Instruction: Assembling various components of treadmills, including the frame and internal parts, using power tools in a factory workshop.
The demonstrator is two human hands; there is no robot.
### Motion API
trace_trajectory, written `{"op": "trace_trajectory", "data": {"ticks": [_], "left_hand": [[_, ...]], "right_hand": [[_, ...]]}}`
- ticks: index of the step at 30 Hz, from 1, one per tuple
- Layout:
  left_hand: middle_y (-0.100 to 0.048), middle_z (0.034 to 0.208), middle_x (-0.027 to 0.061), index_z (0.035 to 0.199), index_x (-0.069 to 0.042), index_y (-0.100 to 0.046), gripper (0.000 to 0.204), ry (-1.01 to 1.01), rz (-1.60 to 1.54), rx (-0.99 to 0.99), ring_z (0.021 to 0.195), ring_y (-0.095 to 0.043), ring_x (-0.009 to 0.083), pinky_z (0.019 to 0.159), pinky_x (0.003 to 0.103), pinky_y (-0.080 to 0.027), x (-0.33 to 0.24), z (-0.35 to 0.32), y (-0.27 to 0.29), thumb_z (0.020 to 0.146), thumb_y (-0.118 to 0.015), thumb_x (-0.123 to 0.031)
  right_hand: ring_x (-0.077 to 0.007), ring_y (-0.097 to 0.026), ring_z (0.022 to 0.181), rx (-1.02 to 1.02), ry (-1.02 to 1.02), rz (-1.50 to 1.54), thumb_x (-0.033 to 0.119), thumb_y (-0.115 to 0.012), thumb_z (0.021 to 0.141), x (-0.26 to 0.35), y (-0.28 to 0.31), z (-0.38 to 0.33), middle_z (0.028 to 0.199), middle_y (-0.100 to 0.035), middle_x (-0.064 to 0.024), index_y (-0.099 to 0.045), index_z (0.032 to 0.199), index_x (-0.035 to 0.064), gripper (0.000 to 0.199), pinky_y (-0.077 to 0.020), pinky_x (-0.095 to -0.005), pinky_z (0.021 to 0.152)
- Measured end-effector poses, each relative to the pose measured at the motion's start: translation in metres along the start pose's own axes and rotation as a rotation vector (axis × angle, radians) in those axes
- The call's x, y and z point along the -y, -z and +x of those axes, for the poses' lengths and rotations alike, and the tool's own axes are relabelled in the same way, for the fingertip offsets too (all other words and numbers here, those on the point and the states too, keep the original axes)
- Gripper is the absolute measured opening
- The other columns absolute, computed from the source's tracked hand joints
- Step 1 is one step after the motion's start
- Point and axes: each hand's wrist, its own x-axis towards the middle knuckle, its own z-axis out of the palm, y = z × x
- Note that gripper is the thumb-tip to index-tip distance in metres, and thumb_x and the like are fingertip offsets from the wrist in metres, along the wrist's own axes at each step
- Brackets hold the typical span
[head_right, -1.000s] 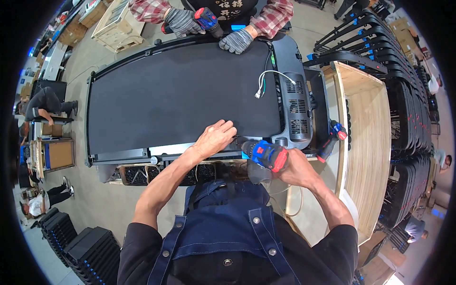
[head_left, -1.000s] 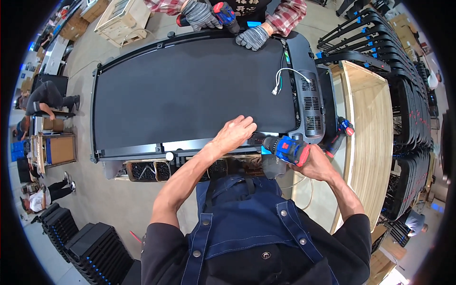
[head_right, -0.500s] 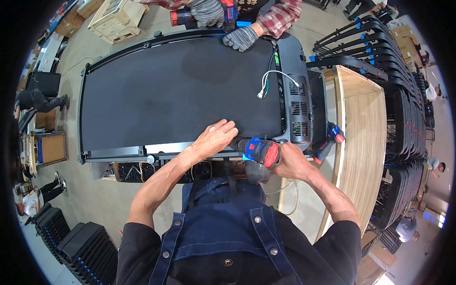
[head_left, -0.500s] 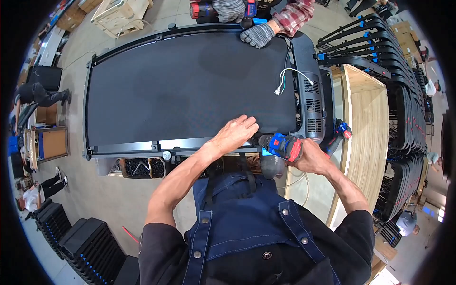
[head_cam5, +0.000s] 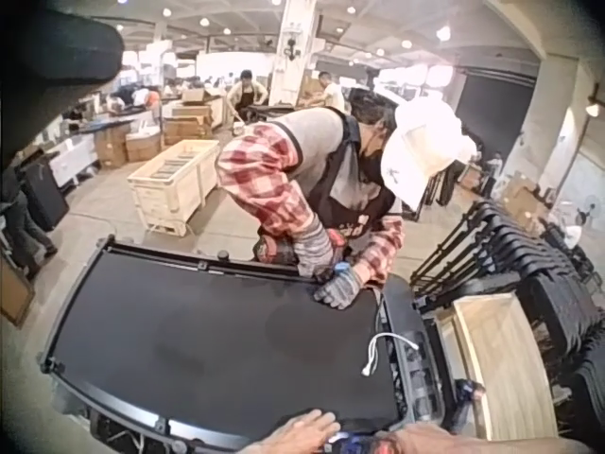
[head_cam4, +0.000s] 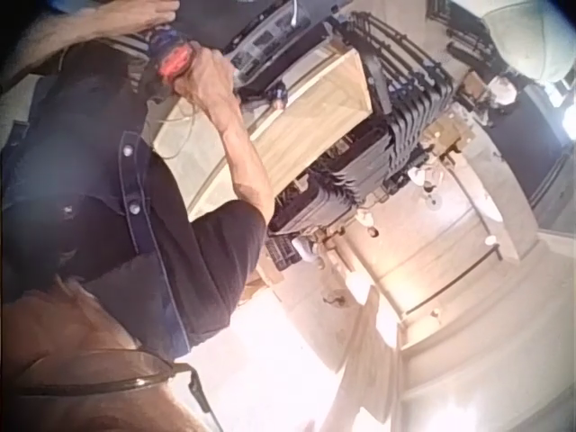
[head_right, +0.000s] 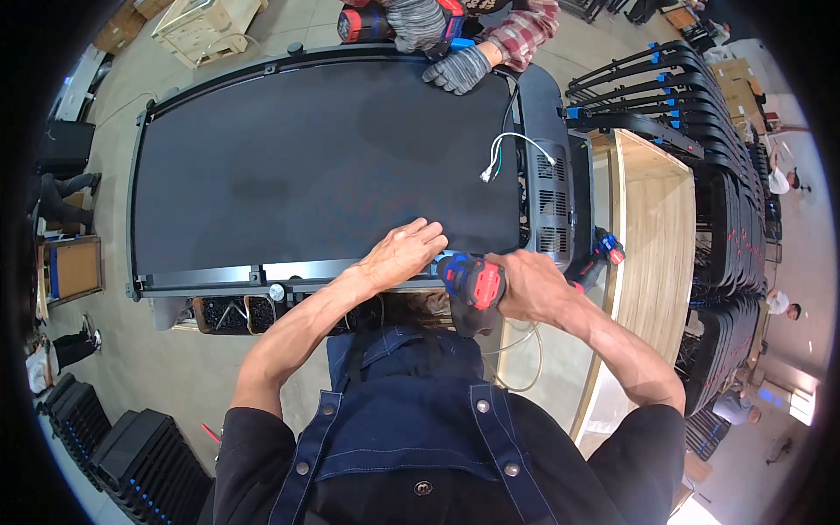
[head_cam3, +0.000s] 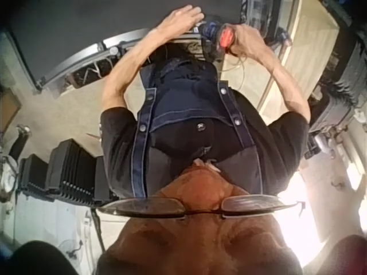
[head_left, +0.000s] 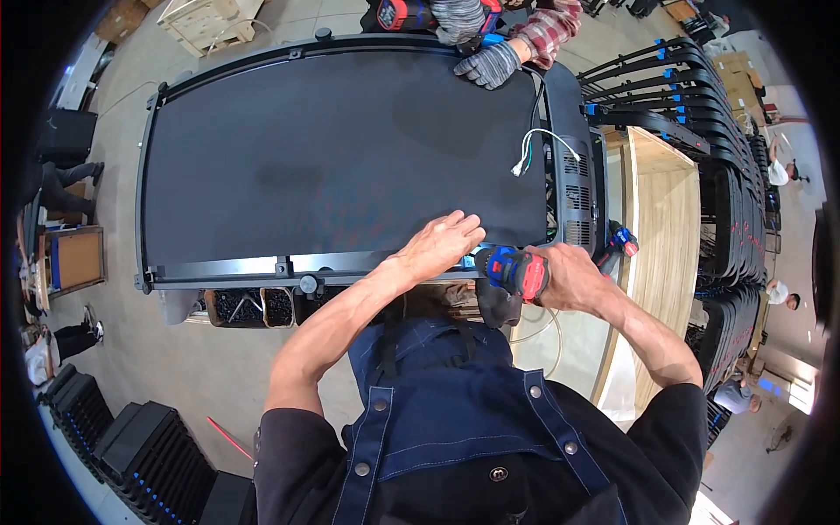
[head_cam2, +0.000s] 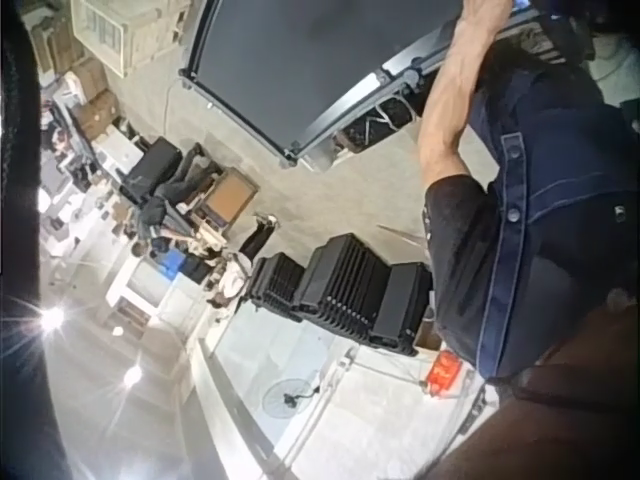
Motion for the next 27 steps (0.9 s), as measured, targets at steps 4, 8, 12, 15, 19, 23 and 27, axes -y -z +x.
{"op": "trace_trajectory", "data": {"ticks": [4,8,12,15,19,23,27], "left_hand": [[-0.050,0.093,0.0097,0.090,-0.005,-0.052,0.015,-0.003,-0.020,-0.016,0.091,-0.056,0.0299,0.076,0.041,-0.054,-0.001,-0.001,-0.001,0.081,-0.064,-0.003],[-0.051,0.094,0.0095,0.090,-0.005,-0.052,0.014,-0.025,-0.029,-0.065,0.093,-0.056,0.0302,0.077,0.041,-0.054,-0.002,-0.005,-0.002,0.083,-0.064,-0.004],[-0.054,0.097,0.0099,0.100,-0.004,-0.059,0.016,0.052,0.035,-0.116,0.095,-0.057,0.0298,0.079,0.042,-0.054,-0.024,-0.021,0.021,0.085,-0.064,-0.006],[-0.059,0.089,0.0109,0.108,-0.005,-0.065,0.018,0.187,-0.056,-0.262,0.086,-0.063,0.0324,0.078,0.046,-0.055,-0.058,-0.087,0.007,0.091,-0.067,-0.011],[-0.068,0.103,0.0182,0.103,-0.005,-0.067,0.013,0.597,-0.247,-0.052,0.090,-0.070,0.0404,0.079,0.051,-0.058,-0.037,-0.175,-0.073,0.093,-0.063,-0.012],[-0.061,0.117,0.0245,0.121,-0.010,-0.056,0.030,0.934,0.012,0.232,0.098,-0.068,0.0433,0.074,0.051,-0.060,0.020,-0.232,-0.177,0.093,-0.062,-0.017],[-0.061,0.114,0.0229,0.120,-0.014,-0.058,0.029,0.937,0.171,0.245,0.098,-0.069,0.0404,0.070,0.045,-0.061,0.027,-0.234,-0.205,0.092,-0.058,-0.011]], "right_hand": [[-0.0432,-0.068,0.083,0.086,-0.020,-0.061,0.013,-0.075,0.072,0.005,0.009,0.013,0.082,-0.071,-0.0190,-0.066,0.100,0.0050,0.031,-0.0546,-0.0505,0.073],[-0.0435,-0.068,0.085,0.093,0.038,-0.164,0.012,-0.074,0.071,0.015,0.010,0.014,0.081,-0.070,-0.0191,-0.068,0.106,0.0061,0.036,-0.0540,-0.0511,0.076],[-0.0432,-0.068,0.089,-0.047,0.347,-0.072,0.008,-0.073,0.067,-0.006,0.014,0.020,0.088,-0.071,-0.0200,-0.067,0.122,0.0042,0.056,-0.0542,-0.0502,0.080],[-0.0427,-0.068,0.092,0.029,0.135,-0.013,0.007,-0.069,0.068,0.007,0.028,0.000,0.097,-0.072,-0.0223,-0.067,0.120,0.0016,0.052,-0.0543,-0.0495,0.083],[-0.0430,-0.068,0.091,-0.101,0.063,0.170,0.010,-0.077,0.071,0.004,0.016,-0.032,0.096,-0.072,-0.0225,-0.068,0.118,0.0018,0.048,-0.0551,-0.0441,0.081],[-0.0277,-0.071,0.085,-0.057,-0.042,0.267,0.011,-0.083,0.073,-0.013,-0.026,-0.050,0.095,-0.073,-0.0161,-0.068,0.116,0.0016,0.047,-0.0553,-0.0374,0.084],[-0.0181,-0.070,0.088,-0.098,-0.093,0.541,0.010,-0.085,0.074,-0.010,-0.059,-0.064,0.097,-0.074,-0.0094,-0.069,0.112,0.0008,0.042,-0.0561,-0.0346,0.086]]}}
